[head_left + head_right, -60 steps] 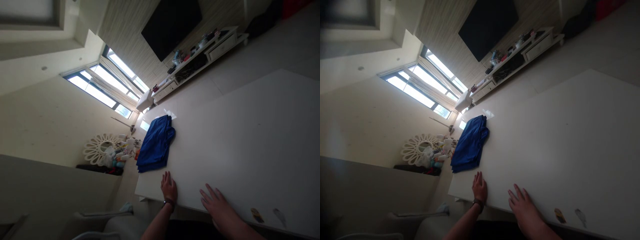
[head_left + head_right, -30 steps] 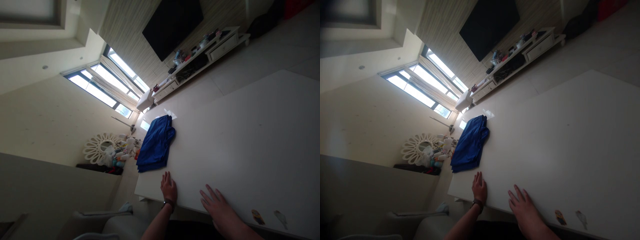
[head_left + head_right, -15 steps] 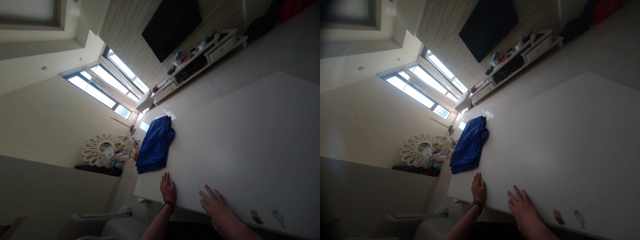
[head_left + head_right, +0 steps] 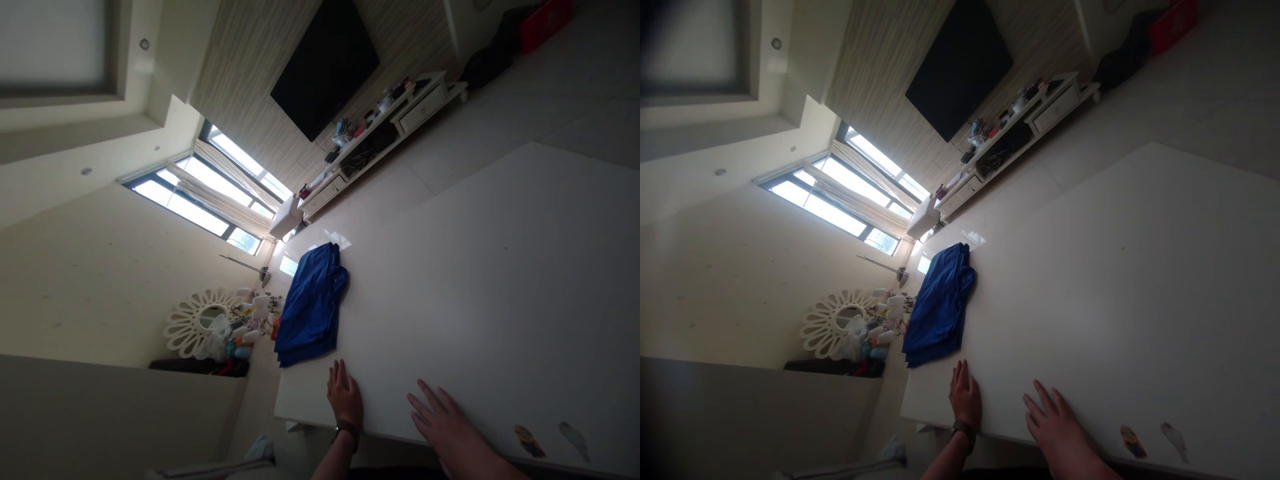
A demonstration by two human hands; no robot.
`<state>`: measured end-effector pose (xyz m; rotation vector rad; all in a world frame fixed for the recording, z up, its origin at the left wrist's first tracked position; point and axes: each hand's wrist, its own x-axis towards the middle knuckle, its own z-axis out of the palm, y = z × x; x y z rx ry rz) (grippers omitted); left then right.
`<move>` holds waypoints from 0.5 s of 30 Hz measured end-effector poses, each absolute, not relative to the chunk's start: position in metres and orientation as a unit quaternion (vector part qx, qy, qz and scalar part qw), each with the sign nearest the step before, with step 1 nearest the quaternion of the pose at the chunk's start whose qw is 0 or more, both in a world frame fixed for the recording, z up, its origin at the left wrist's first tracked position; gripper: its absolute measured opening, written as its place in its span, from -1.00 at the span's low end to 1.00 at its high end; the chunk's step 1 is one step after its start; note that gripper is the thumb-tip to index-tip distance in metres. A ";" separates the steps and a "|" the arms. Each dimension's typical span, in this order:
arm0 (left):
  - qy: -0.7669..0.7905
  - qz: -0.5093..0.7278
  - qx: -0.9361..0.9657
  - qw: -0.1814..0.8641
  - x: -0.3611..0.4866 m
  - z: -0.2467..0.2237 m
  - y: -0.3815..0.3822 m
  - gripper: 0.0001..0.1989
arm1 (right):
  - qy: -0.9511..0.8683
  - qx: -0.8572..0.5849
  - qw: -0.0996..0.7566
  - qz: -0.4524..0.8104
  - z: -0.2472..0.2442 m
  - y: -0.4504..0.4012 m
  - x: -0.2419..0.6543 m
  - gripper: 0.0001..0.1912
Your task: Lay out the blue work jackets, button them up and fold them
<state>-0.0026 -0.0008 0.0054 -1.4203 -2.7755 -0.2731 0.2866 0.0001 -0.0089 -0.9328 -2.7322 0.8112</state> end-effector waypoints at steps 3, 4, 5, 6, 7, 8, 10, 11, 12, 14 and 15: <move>-0.889 -0.086 -0.451 0.002 -0.005 0.003 -0.002 -0.41 | -0.907 -0.329 0.102 0.243 -0.021 -0.005 0.282 -0.15; -0.888 -0.088 -0.451 0.000 -0.006 0.002 -0.002 -0.41 | -0.905 -0.331 0.113 0.240 -0.025 -0.006 0.281 -0.13; -0.888 -0.089 -0.452 -0.001 -0.006 0.001 -0.002 -0.41 | -0.903 -0.334 0.122 0.241 -0.028 -0.006 0.280 -0.11; -0.887 -0.091 -0.453 -0.002 -0.007 0.000 -0.003 -0.40 | -0.901 -0.333 0.129 0.246 -0.030 -0.006 0.279 -0.11; -0.886 -0.093 -0.454 -0.002 -0.008 -0.001 -0.003 -0.40 | -0.899 -0.332 0.132 0.254 -0.032 -0.005 0.279 -0.12; -0.886 -0.095 -0.454 -0.002 -0.009 -0.001 -0.003 -0.40 | -0.897 -0.330 0.134 0.261 -0.034 -0.005 0.279 -0.13; -0.886 -0.095 -0.454 -0.002 -0.010 -0.003 -0.004 -0.40 | -0.896 -0.327 0.140 0.267 -0.036 -0.004 0.280 -0.14; -0.886 -0.095 -0.454 -0.002 -0.010 -0.003 -0.004 -0.40 | -0.895 -0.328 0.146 0.264 -0.036 -0.004 0.280 -0.14; -0.886 -0.094 -0.454 -0.002 -0.011 -0.004 -0.004 -0.40 | -0.895 -0.329 0.151 0.259 -0.036 -0.005 0.280 -0.14; -0.886 -0.093 -0.454 -0.001 -0.011 -0.005 -0.005 -0.40 | -0.895 -0.334 0.161 0.249 -0.036 -0.007 0.281 -0.13; -0.886 -0.094 -0.454 0.000 -0.012 -0.005 -0.005 -0.40 | -0.894 -0.335 0.165 0.248 -0.035 -0.008 0.282 -0.13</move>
